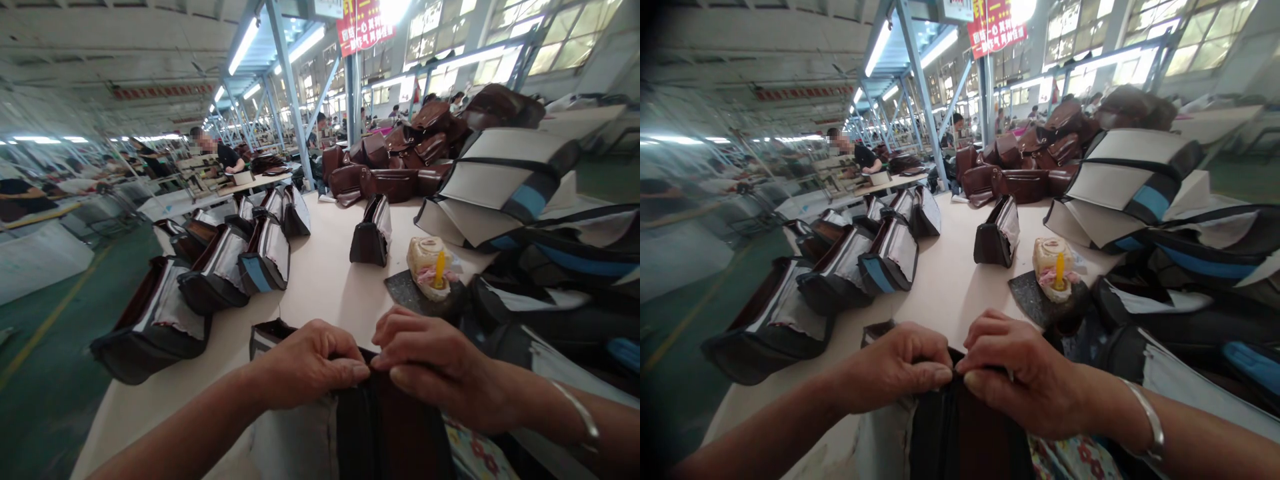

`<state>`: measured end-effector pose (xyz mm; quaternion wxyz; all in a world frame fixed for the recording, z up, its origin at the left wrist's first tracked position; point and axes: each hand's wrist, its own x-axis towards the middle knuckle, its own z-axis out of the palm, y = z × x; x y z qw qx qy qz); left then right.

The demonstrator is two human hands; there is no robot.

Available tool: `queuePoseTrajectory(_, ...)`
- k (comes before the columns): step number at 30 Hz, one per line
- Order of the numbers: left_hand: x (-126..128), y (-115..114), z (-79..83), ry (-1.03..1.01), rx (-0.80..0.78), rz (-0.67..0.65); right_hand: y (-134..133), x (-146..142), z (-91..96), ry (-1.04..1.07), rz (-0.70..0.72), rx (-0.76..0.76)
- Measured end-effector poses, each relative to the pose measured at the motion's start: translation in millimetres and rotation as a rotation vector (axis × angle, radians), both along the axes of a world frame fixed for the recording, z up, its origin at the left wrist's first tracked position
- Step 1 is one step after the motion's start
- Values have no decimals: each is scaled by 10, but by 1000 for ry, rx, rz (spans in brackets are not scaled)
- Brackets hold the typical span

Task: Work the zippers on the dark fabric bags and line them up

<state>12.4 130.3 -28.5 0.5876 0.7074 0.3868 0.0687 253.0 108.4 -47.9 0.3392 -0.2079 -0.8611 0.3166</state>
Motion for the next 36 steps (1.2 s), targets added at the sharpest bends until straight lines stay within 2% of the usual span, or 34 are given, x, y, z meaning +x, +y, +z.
queuePoseTrajectory(2, 19, -50, 81, 37, 93, -2, 19, -18, 51, 43, -85, -288)
queuePoseTrajectory(4, 43, -104, 158, 73, 201, -2, 55, -49, 101, -16, -138, -402)
queuePoseTrajectory(7, 51, -171, 217, 94, 309, 4, 102, -93, 174, -161, -68, -321)
queuePoseTrajectory(10, -7, -182, 205, 88, 273, 7, 90, -117, 222, -219, -8, -278)
queuePoseTrajectory(16, -145, -80, 198, -49, 51, 24, -62, -195, 196, -137, -81, -256)
queuePoseTrajectory(18, -120, -82, 231, -36, 59, 29, -95, -221, 202, -94, -93, -274)
queuePoseTrajectory(21, -31, -158, 315, -28, 118, -58, -97, -232, 249, -49, -96, -304)
queuePoseTrajectory(24, 21, -268, 440, -55, 174, -114, -15, -230, 276, 38, 48, -409)
queuePoseTrajectory(27, -46, -317, 575, -113, 267, -20, 150, -244, 259, 227, 239, -479)
queuePoseTrajectory(29, -157, -299, 641, -163, 315, 39, 271, -260, 263, 232, 278, -399)
queuePoseTrajectory(33, -448, -222, 673, -254, 342, 122, 391, -300, 344, 79, 241, -162)
queuePoseTrajectory(36, -597, -216, 632, -285, 383, 138, 327, -392, 358, 126, 298, -158)
